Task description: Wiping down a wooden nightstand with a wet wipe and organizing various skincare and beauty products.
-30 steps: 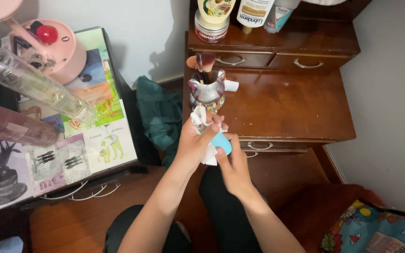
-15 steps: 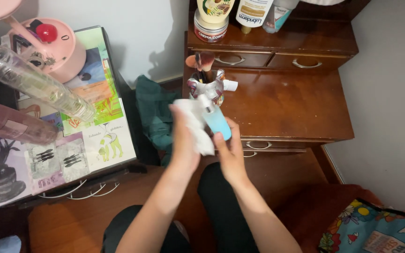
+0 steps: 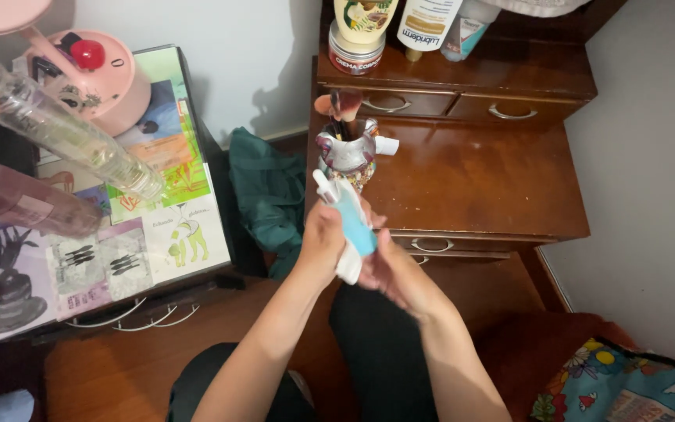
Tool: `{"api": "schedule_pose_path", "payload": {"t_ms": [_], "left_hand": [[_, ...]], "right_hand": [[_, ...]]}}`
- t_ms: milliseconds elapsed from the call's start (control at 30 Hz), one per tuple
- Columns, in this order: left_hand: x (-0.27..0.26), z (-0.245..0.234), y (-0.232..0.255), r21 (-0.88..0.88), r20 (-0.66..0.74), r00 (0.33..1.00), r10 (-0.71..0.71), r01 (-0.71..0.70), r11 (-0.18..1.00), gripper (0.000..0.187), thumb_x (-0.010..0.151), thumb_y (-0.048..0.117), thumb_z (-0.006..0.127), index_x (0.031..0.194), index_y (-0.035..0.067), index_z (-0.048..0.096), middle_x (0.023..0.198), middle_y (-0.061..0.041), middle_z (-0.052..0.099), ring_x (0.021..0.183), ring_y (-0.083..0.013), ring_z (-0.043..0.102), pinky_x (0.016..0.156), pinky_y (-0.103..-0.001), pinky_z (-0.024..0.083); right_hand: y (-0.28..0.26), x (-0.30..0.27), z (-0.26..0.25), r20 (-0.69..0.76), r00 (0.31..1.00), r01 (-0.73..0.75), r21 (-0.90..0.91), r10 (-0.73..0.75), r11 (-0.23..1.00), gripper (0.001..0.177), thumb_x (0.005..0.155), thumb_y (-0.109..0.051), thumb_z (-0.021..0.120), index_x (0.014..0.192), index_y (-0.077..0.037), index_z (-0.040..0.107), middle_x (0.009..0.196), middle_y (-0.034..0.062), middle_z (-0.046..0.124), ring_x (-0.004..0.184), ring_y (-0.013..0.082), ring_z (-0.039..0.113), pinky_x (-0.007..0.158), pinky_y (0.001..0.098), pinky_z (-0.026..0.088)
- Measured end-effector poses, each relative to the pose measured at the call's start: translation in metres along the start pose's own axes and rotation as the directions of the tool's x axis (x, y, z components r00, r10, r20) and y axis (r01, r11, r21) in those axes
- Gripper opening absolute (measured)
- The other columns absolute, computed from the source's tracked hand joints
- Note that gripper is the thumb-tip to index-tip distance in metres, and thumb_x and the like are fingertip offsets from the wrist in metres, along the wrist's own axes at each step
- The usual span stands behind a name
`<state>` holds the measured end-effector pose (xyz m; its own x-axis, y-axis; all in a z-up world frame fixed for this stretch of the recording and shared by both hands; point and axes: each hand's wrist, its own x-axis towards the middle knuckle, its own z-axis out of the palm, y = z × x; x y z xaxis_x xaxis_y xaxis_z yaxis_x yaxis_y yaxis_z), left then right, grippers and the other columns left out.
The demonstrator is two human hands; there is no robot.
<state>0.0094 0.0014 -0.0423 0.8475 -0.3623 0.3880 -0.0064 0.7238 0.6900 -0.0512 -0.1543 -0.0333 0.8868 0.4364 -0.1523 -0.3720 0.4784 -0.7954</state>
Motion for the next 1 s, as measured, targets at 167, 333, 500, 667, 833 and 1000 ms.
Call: {"api": "schedule_pose_path", "payload": {"t_ms": [167,333,500,667,833,1000], "left_hand": [[0.002,0.015,0.012,0.589,-0.329,0.938,0.11,0.113,0.8,0.066,0.108,0.057,0.029,0.124,0.001,0.06,0.099,-0.01,0.071,0.089,-0.0207,0.068,0.081,-0.037,0.053],[-0.003,0.031,0.025,0.822,-0.355,0.913,0.2,0.203,0.532,0.059,0.112,0.04,0.028,0.109,0.002,0.073,0.086,-0.016,0.073,0.086,-0.0325,0.075,0.076,-0.038,0.055],[0.0,0.034,0.03,0.999,0.032,0.95,0.31,-0.036,0.007,0.027,0.102,0.023,0.056,0.103,0.003,0.074,0.088,-0.017,0.074,0.08,-0.0397,0.069,0.074,-0.049,0.055],[0.003,0.042,0.026,0.973,0.047,0.899,0.436,-0.141,0.185,0.031,0.113,0.019,0.044,0.118,0.001,0.068,0.106,-0.017,0.073,0.099,-0.0386,0.071,0.087,-0.047,0.057],[0.001,0.031,0.018,0.985,-0.013,0.925,0.381,-0.055,0.166,0.041,0.114,0.026,0.038,0.112,0.002,0.072,0.101,-0.02,0.074,0.087,-0.0393,0.073,0.075,-0.045,0.059],[0.008,0.033,0.011,0.726,-0.563,0.825,-0.056,0.526,0.444,0.065,0.113,0.041,0.033,0.086,-0.003,0.073,0.067,-0.02,0.071,0.061,-0.0286,0.071,0.062,-0.044,0.052]], "right_hand": [[-0.027,0.006,0.062,-0.274,0.805,0.153,-0.761,-0.525,0.631,0.041,0.104,-0.036,0.055,0.125,-0.001,0.052,0.102,0.0062,0.055,0.087,0.014,0.055,0.076,0.0295,0.047],[0.004,0.018,0.076,-0.098,0.659,0.315,-0.865,-0.745,0.392,0.047,0.11,-0.024,0.052,0.15,-0.001,0.045,0.141,0.0134,0.048,0.129,0.0197,0.05,0.109,0.033,0.043],[0.01,0.025,0.082,-0.411,0.773,0.488,-0.1,-0.483,0.867,0.044,0.113,-0.026,0.045,0.152,-0.005,0.045,0.135,0.0096,0.055,0.124,0.0176,0.051,0.11,0.0321,0.042],[-0.011,0.022,0.08,-0.475,0.682,0.588,-0.096,-0.557,0.803,0.041,0.111,-0.03,0.044,0.145,-0.006,0.045,0.129,0.0076,0.057,0.118,0.0186,0.057,0.104,0.0368,0.049],[-0.006,0.015,0.066,-0.479,0.67,0.524,-0.238,-0.568,0.818,0.041,0.107,-0.025,0.054,0.143,-0.008,0.046,0.121,0.0087,0.062,0.108,0.0206,0.062,0.092,0.0382,0.056],[-0.011,0.008,0.067,-0.077,0.454,0.188,-0.966,-0.888,0.179,0.046,0.087,-0.012,0.082,0.128,-0.006,0.062,0.126,0.015,0.065,0.117,0.0307,0.067,0.099,0.038,0.056]]}}
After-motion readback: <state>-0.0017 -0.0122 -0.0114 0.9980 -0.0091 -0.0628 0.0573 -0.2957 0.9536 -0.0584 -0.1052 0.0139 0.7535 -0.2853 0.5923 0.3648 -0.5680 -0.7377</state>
